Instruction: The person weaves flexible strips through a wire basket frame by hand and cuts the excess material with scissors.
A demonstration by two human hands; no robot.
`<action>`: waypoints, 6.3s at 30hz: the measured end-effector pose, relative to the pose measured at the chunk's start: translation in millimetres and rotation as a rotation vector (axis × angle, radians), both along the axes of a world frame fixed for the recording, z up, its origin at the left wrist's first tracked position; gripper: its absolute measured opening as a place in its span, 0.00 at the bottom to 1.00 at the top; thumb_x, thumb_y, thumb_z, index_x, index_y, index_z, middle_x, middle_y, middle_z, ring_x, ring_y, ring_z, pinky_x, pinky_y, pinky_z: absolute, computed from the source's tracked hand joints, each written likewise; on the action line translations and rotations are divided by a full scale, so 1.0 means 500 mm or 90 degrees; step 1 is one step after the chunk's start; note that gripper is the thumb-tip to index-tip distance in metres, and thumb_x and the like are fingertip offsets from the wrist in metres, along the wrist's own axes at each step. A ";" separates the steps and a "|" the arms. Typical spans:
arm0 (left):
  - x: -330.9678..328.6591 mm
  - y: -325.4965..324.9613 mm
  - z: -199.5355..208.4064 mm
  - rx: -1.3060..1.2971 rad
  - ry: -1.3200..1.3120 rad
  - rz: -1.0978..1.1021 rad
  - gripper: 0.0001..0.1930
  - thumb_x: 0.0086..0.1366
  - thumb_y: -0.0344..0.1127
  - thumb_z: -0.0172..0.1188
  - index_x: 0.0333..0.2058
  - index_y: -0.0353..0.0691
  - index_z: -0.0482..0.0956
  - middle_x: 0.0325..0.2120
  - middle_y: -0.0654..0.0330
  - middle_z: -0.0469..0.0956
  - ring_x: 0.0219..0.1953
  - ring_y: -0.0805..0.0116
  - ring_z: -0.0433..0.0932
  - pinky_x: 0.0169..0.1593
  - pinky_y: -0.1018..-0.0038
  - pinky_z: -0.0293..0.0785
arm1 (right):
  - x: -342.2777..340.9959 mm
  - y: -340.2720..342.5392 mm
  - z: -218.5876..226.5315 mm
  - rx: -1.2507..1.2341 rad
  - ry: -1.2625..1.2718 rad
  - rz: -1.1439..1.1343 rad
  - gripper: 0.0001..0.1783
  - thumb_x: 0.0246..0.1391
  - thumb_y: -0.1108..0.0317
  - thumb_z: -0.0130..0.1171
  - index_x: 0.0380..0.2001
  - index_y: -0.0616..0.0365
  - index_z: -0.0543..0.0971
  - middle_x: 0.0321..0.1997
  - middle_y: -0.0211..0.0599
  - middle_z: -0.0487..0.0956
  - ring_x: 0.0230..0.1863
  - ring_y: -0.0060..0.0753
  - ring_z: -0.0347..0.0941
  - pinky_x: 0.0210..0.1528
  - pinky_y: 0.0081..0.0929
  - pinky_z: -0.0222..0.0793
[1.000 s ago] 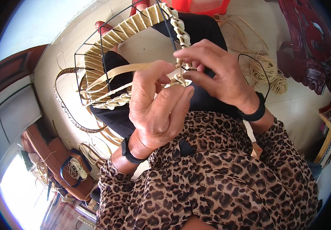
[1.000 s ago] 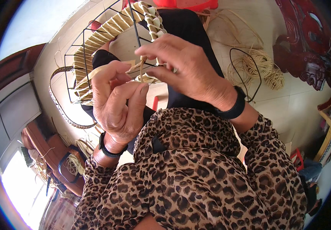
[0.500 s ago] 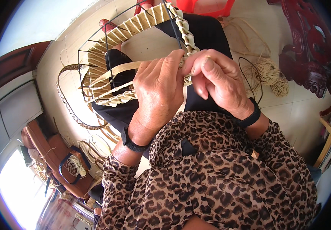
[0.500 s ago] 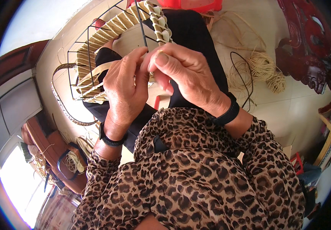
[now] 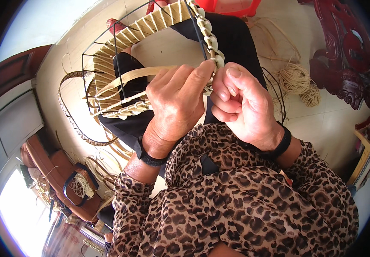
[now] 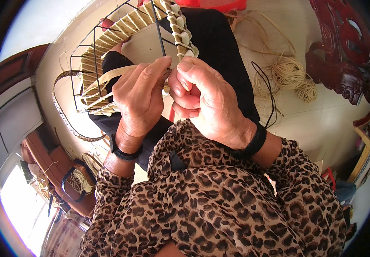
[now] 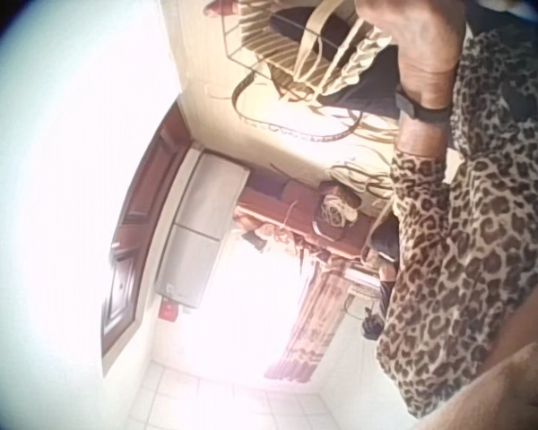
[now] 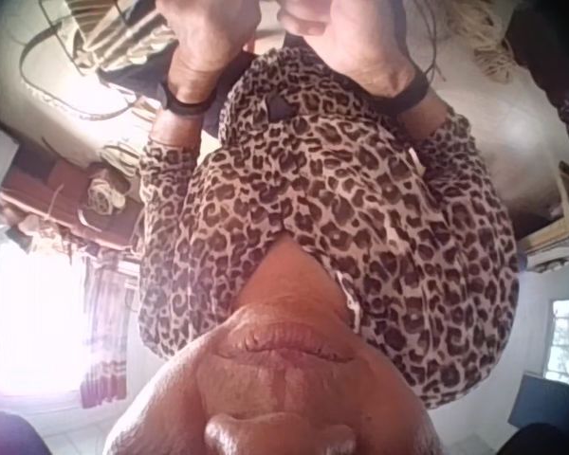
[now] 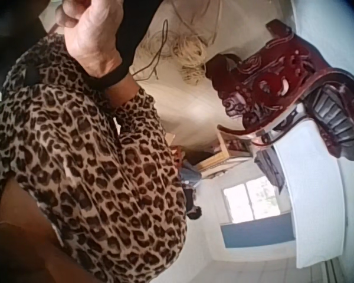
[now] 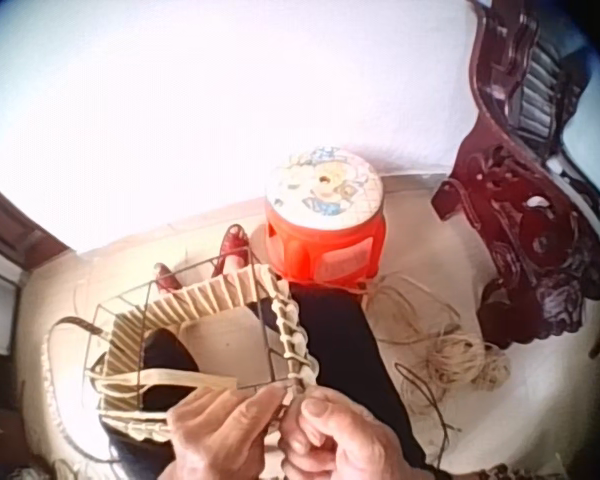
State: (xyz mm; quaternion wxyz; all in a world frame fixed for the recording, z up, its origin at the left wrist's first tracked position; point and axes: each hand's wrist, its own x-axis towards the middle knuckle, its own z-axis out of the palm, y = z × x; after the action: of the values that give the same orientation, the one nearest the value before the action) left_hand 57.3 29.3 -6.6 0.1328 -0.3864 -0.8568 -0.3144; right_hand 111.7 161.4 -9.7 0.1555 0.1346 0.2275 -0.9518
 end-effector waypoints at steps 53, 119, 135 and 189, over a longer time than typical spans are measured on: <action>-0.005 -0.037 0.019 0.027 -0.073 0.091 0.09 0.44 0.23 0.56 0.29 0.35 0.74 0.28 0.55 0.71 0.29 0.59 0.71 0.32 0.70 0.67 | -0.034 0.042 -0.003 0.614 0.143 0.111 0.23 0.52 0.49 0.47 0.18 0.59 0.72 0.18 0.27 0.71 0.18 0.14 0.63 0.19 0.11 0.57; -0.015 0.029 -0.045 0.071 -0.096 0.091 0.07 0.44 0.34 0.56 0.25 0.48 0.76 0.17 0.65 0.72 0.20 0.62 0.73 0.22 0.70 0.66 | -0.032 -0.028 0.005 1.053 0.390 -0.103 0.08 0.51 0.72 0.43 0.22 0.64 0.62 0.15 0.48 0.64 0.15 0.41 0.60 0.19 0.29 0.58; -0.016 -0.261 0.012 0.256 0.040 0.588 0.13 0.52 0.28 0.55 0.39 0.37 0.74 0.33 0.55 0.76 0.34 0.69 0.74 0.35 0.78 0.70 | -0.085 0.096 0.001 0.732 0.172 -0.067 0.11 0.53 0.63 0.45 0.25 0.59 0.72 0.22 0.24 0.69 0.18 0.09 0.57 0.16 0.09 0.50; -0.026 -0.329 0.014 0.542 -0.307 0.313 0.06 0.50 0.26 0.54 0.28 0.31 0.75 0.20 0.67 0.71 0.22 0.83 0.64 0.27 0.88 0.59 | -0.047 0.055 -0.007 0.988 0.557 0.313 0.07 0.42 0.71 0.54 0.27 0.63 0.74 0.28 0.42 0.74 0.25 0.31 0.70 0.29 0.23 0.65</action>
State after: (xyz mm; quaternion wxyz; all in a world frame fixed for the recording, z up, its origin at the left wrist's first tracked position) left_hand 44.2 -135.3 0.3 0.1466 -0.0040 -0.7252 -0.6727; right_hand 88.2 189.0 -13.0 0.1194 -0.2225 0.8621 -0.4392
